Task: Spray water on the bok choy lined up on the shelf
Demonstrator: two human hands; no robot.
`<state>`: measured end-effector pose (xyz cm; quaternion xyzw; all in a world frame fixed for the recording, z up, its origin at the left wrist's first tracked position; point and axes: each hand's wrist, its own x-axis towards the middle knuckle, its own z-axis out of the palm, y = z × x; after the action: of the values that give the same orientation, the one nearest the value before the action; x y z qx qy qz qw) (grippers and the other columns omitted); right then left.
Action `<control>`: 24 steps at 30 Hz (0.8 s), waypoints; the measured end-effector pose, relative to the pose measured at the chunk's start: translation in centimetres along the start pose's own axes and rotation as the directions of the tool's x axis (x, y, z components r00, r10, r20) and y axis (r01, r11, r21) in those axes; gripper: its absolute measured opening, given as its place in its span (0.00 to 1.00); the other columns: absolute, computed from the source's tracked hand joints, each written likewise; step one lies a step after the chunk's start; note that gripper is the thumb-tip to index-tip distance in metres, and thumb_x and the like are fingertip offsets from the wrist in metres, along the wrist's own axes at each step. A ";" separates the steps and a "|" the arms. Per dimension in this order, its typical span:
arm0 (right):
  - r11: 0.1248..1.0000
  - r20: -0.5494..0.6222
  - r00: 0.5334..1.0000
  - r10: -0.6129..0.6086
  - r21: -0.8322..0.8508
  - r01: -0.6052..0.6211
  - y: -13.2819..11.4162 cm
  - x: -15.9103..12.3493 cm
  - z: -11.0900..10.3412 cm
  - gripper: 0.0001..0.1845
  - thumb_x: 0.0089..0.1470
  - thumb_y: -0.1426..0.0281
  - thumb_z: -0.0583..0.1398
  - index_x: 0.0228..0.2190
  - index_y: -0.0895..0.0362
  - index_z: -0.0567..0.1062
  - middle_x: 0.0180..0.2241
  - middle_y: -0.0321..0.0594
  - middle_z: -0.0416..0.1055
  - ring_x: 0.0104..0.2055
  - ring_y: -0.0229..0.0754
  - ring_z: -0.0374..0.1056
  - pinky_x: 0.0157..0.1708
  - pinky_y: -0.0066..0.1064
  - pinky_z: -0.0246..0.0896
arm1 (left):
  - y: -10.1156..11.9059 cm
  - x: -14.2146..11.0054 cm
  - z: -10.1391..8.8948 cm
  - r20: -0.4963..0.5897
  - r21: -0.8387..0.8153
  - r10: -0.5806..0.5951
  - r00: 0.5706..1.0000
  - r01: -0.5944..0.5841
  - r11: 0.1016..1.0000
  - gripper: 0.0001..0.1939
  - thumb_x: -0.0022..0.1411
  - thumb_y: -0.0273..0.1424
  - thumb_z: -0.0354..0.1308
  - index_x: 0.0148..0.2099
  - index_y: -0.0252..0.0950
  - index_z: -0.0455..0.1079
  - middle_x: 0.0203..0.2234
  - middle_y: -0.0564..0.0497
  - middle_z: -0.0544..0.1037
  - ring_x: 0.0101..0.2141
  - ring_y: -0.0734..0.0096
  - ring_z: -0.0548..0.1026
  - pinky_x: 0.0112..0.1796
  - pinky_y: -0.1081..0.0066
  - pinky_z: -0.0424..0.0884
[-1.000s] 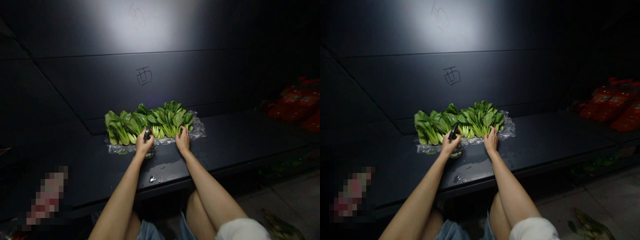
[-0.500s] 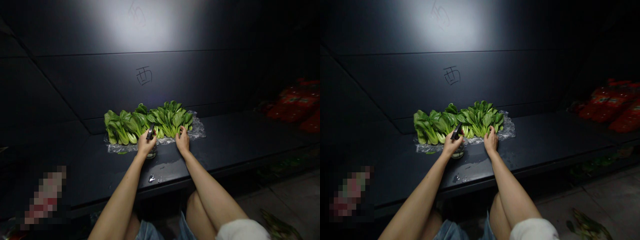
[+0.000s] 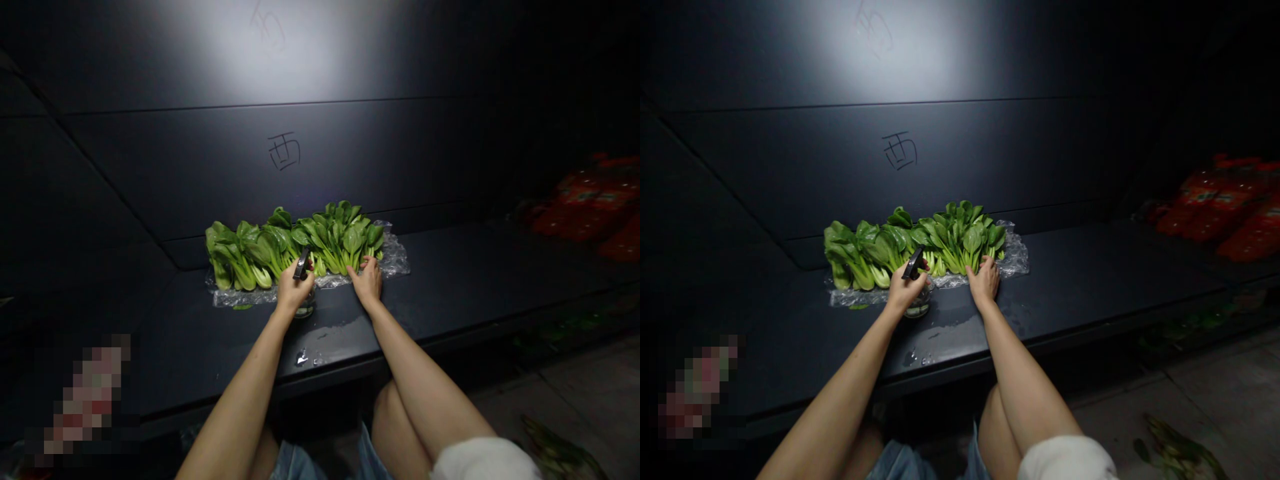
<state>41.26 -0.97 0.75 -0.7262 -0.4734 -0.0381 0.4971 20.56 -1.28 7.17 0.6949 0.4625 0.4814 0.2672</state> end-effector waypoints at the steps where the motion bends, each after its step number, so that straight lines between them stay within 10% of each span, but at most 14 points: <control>1: 1.000 0.006 1.000 -0.002 -0.002 0.002 0.1 0.0 0.1 0.23 0.50 0.60 0.63 0.45 0.57 0.67 0.37 0.45 0.73 0.41 0.49 0.69 0.43 0.39 0.62 | 0.1 0.0 0.0 -0.003 -0.002 -0.002 1.000 0.002 1.000 0.11 0.53 0.29 0.56 0.40 0.37 0.74 0.31 0.50 0.79 0.28 0.69 0.77 0.30 0.74 0.70; 24: 0.994 0.045 0.999 -0.012 0.108 0.007 0.3 0.8 -0.1 0.18 0.54 0.73 0.55 0.45 0.60 0.75 0.43 0.52 0.77 0.41 0.48 0.71 0.45 0.38 0.64 | 0.2 0.0 0.3 0.041 -0.030 0.019 0.999 -0.018 0.999 0.11 0.52 0.30 0.56 0.39 0.36 0.73 0.29 0.51 0.78 0.27 0.70 0.76 0.32 0.73 0.71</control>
<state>41.93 -0.52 0.98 -0.6968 -0.4895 0.0015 0.5243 20.94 -1.33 7.22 0.7049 0.4431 0.4764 0.2826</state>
